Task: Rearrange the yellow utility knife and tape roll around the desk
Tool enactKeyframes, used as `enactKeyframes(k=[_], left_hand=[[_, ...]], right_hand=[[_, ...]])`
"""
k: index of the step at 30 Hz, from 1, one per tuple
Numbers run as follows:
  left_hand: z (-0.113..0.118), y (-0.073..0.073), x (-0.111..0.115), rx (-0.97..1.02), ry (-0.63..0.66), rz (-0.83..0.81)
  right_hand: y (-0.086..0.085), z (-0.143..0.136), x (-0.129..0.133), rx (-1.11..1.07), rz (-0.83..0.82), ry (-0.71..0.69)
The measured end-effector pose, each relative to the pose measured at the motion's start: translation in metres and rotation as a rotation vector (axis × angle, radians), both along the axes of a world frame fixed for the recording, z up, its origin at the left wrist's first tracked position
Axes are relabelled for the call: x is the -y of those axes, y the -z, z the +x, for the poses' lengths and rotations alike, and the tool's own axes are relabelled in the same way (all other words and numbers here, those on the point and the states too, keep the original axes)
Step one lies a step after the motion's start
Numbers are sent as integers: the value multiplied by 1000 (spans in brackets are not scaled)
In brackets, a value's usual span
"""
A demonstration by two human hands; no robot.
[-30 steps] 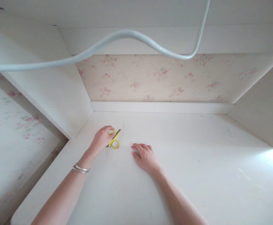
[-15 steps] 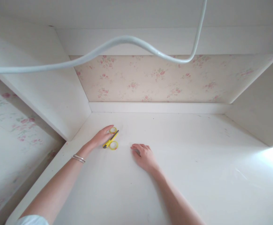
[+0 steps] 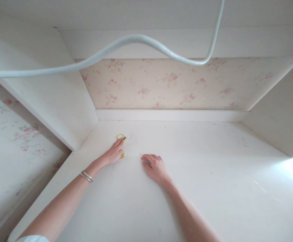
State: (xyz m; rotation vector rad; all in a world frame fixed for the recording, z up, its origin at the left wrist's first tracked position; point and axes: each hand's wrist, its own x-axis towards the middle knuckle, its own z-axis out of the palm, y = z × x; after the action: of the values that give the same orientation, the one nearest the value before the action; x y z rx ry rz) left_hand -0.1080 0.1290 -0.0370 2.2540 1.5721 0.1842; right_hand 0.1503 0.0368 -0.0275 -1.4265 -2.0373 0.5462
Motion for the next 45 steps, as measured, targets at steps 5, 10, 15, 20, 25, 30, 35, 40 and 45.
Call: enactKeyframes(k=[5,10,15,20,25,30,35,40,45], left_hand=[[-6,-5,-16,29,-36,-7],[-12,-7,-17,30,-27,-35],[-15,-2,-22,-1,-29,32],[-28,4,-48,-63,-81,42],[-47,3,-71,-60,-146,61],[-43,-16,-65,-12,-221,130],[22,-44,4,319,-175,358],[109,-55,96,473,137,273],[136,-45,124,463,313,258]], right_hand=[[-3,0,1,1,-5,-1],[-3,0,0,-3,-10,7],[-3,-1,0,-18,3,10],[-4,-1,0,-25,-2,15],[-4,0,0,-11,2,21],[-5,-3,2,28,9,19],[-10,-3,10,110,81,-40],[3,-17,27,82,105,-103],[36,-92,29,-66,28,398]])
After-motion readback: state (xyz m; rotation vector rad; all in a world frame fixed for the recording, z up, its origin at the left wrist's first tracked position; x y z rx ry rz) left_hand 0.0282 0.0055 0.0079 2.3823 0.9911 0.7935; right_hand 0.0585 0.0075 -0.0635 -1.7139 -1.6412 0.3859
